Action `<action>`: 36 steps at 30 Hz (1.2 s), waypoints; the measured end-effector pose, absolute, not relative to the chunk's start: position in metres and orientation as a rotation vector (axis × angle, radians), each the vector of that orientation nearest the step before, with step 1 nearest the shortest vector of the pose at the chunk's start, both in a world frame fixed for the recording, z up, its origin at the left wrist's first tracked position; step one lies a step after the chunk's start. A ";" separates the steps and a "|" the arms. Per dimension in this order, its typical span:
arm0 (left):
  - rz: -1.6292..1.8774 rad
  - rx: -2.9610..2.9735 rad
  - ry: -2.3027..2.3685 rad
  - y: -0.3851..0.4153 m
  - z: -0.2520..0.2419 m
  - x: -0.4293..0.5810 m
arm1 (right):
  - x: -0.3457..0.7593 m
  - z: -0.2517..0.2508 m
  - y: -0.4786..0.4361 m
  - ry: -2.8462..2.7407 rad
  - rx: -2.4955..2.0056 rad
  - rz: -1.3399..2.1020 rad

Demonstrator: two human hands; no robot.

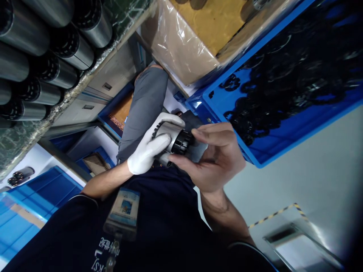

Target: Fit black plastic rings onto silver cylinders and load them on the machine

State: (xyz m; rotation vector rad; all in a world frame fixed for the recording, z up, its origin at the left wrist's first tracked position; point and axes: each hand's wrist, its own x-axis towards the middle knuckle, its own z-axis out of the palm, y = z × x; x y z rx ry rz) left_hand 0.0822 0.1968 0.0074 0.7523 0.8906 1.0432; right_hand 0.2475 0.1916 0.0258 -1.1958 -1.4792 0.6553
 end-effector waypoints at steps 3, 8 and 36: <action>1.022 0.732 0.887 0.198 0.015 0.082 | 0.247 0.032 0.191 -1.488 -1.174 0.661; 0.984 0.743 0.861 0.200 0.022 0.079 | 0.248 0.039 0.190 -1.531 -1.186 0.643; 0.877 0.148 0.946 0.195 0.020 0.074 | 0.395 -0.079 0.359 -2.316 -1.874 0.878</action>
